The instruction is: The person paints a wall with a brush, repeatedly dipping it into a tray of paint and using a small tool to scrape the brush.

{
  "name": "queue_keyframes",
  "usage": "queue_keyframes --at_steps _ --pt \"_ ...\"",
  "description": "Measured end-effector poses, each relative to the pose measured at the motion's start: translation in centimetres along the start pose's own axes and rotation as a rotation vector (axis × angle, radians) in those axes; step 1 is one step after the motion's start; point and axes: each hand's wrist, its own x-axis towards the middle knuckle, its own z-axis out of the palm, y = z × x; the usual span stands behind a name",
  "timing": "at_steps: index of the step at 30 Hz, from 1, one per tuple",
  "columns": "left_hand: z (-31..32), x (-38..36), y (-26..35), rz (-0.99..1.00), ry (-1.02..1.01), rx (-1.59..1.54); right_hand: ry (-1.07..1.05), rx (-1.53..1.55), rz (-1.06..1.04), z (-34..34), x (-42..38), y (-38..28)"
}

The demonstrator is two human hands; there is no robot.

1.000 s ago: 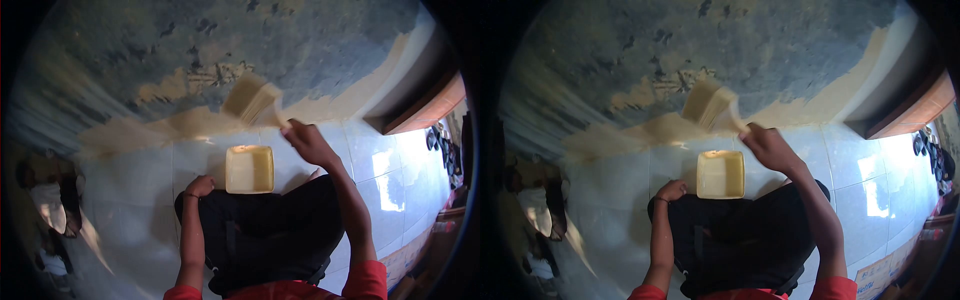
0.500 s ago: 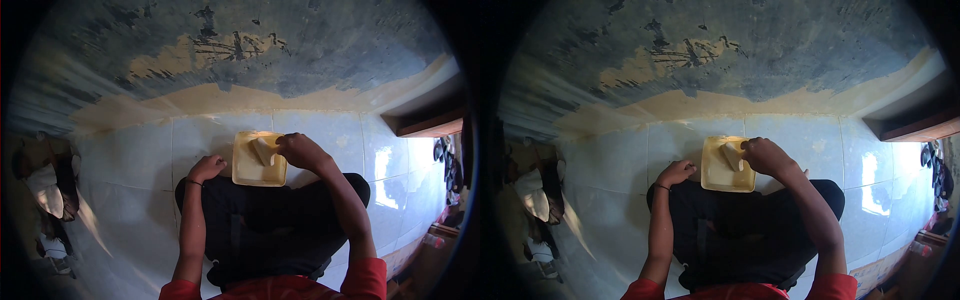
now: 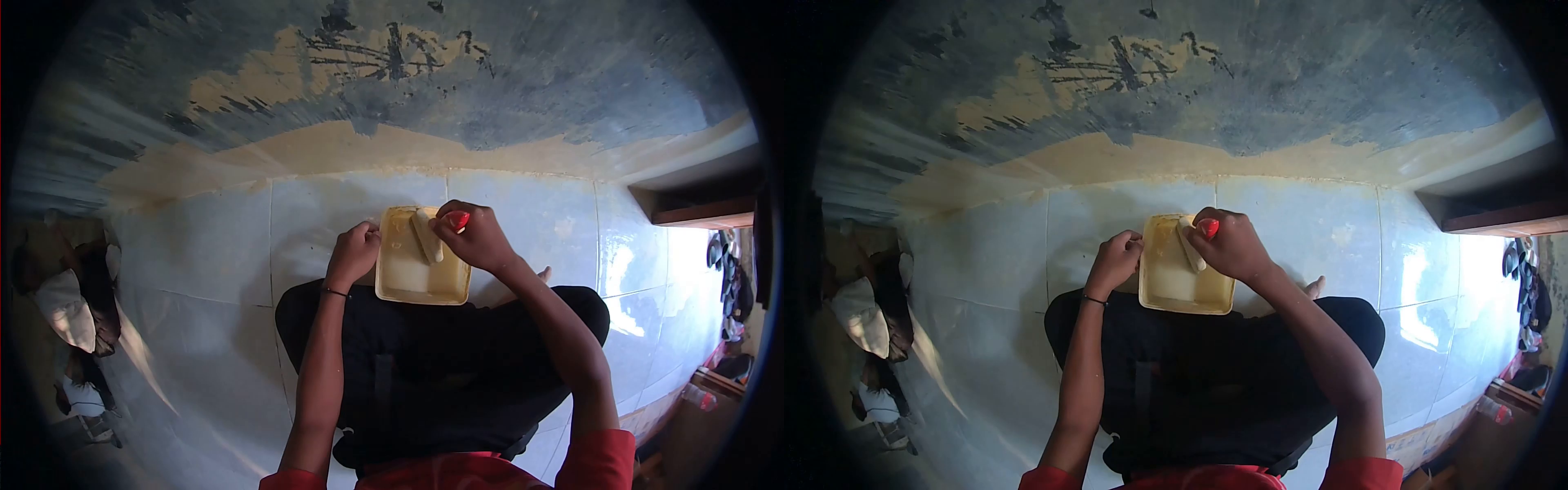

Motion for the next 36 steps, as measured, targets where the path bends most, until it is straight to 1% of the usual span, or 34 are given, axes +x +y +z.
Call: queue_keyframes --at_steps 3,6,7,8,10,12,14,15,17,18,21,23,24,26,29,33,35,36 --pt "0.2 0.5 -0.2 -0.034 -0.014 -0.032 -0.011 -0.054 -0.017 -0.3 0.2 0.1" --pt "-0.3 0.7 0.3 -0.11 -0.055 -0.086 0.015 -0.014 -0.018 -0.5 0.1 -0.2" --pt "-0.3 0.8 0.2 -0.113 -0.056 -0.085 -0.01 -0.003 -0.058 -0.7 0.1 -0.3" --pt "-0.2 0.9 0.1 -0.095 -0.048 -0.068 -0.035 0.008 -0.096 -0.8 0.1 -0.4" --pt "-0.3 0.9 0.1 -0.082 -0.044 -0.052 -0.06 0.027 -0.098 -0.8 -0.1 -0.8" --pt "-0.4 0.9 0.2 -0.014 -0.051 0.004 -0.088 0.042 -0.103 -1.2 -0.2 -1.5" --pt "-0.3 0.9 0.0 0.009 -0.037 0.022 -0.281 0.013 0.037 -1.6 -0.2 -2.2" --pt "-0.3 0.9 0.0 0.036 -0.024 0.044 -0.284 0.013 0.036 -1.4 -0.3 -2.2" --pt "-0.5 0.7 0.2 0.037 -0.035 0.048 -0.295 -0.01 -0.056 -1.0 -0.5 -1.8" --pt "-0.7 0.6 0.4 0.039 -0.048 0.053 -0.296 -0.01 -0.055 -0.7 -0.6 -1.5" --pt "-0.9 0.4 1.0 0.004 -0.049 0.103 -0.299 0.063 -0.014 0.4 -0.8 -0.7" --pt "-0.8 0.4 0.8 0.02 -0.047 0.098 -0.252 -0.026 0.085 0.9 -0.5 -0.1" --pt "-0.8 0.4 0.7 0.039 -0.044 0.095 -0.253 -0.026 0.084 1.1 -0.4 0.3" --pt "-0.8 0.3 0.6 0.049 -0.041 0.099 -0.12 0.052 -0.004 1.2 -0.3 0.9" --pt "-0.9 0.5 0.6 0.048 -0.045 0.101 -0.059 0.051 -0.024 0.7 -0.4 -0.3" --pt "-0.8 0.5 0.6 0.035 -0.05 0.096 -0.072 0.104 -0.101 0.4 -1.0 -1.2" --pt "-0.8 0.5 0.7 0.03 -0.055 0.106 -0.004 -0.026 -0.334 0.6 -1.5 -1.7" --pt "-0.9 0.5 0.8 0.025 -0.062 0.119 -0.028 -0.05 -0.362 0.6 -1.8 -1.9"
